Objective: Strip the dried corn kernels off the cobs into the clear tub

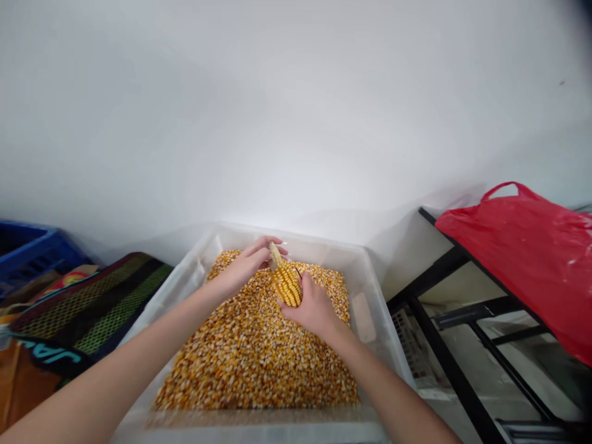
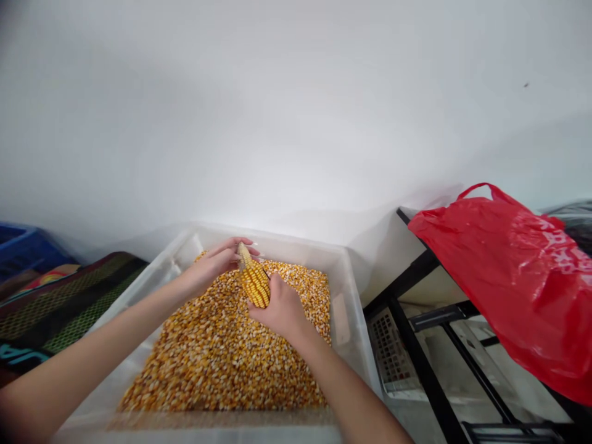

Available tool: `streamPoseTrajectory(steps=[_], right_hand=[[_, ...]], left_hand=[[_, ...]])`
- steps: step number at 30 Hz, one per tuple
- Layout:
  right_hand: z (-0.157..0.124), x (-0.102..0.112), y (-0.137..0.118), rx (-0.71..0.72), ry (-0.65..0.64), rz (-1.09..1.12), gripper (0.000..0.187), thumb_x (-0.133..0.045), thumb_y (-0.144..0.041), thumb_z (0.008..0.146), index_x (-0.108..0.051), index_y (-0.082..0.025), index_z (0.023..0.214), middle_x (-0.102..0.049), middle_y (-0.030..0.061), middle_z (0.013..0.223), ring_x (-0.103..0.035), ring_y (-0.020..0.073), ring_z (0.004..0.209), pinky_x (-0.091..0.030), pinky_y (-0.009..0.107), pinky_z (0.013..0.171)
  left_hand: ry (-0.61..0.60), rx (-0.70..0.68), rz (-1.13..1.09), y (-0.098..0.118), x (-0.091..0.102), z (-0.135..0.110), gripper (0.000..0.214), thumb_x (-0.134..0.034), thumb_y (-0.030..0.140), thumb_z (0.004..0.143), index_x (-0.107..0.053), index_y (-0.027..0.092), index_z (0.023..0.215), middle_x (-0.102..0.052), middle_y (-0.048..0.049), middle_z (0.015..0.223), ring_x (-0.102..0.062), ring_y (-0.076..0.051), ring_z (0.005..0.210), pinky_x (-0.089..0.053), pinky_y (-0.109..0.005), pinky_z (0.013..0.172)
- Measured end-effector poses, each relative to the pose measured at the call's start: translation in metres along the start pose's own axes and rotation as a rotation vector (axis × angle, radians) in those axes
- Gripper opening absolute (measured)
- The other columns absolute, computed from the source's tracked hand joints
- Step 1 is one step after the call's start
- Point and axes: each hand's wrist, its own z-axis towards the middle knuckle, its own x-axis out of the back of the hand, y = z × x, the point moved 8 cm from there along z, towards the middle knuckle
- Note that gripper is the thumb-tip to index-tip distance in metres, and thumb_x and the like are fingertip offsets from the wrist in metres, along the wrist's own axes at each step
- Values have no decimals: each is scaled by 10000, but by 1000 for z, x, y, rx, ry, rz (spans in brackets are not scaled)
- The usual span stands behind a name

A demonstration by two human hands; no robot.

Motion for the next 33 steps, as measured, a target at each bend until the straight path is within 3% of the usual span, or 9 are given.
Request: streamPoseTrajectory(steps=[7, 12, 17, 23, 33], right_hand=[[3, 7, -2, 85, 25, -159, 364, -570, -442, 690, -439, -187, 915, -556, 50, 834, -529, 185, 744, -404, 289, 646], [4, 8, -4, 127, -19, -201, 368, -575, -407, 703, -456, -172, 961, -536, 83, 896, -519, 221, 814, -414, 335, 695], [6, 11, -1, 122, -34, -208, 385, -575, -406, 706, -449, -176, 988, -539, 85, 911, -519, 218, 827, -419, 335, 705], [6, 14, -4, 149, -23, -239, 385, -564, -423, 713, -443, -181, 988, -546, 77, 912, -521, 206, 831, -421, 314, 702], [5, 13, -4, 135, -47, -266, 380, -561, -414, 718, -438, -175, 987, -547, 83, 915, -528, 212, 824, -420, 319, 690]], left_hand=[[-15, -34, 91, 0, -4, 1, 234, -441, 149, 724, -537, 186, 934, -608, -72, 1009, -547, -192, 932, -429, -305, 778], [36, -129, 172, 1, -5, 2, 250, -464, 109, 661, -482, 203, 893, -595, -2, 861, -528, -138, 807, -410, -248, 719], [-52, 11, 44, -5, -9, 3, 265, -464, 165, 670, -479, 209, 931, -612, -30, 935, -557, -177, 877, -422, -290, 738], [-95, -24, 97, -2, -4, 5, 211, -457, 207, 736, -489, 202, 945, -608, -46, 967, -554, -174, 890, -419, -320, 789], [-96, -29, 197, 15, -11, -4, 198, -474, 185, 708, -505, 196, 904, -610, -37, 944, -547, -159, 848, -420, -302, 784]])
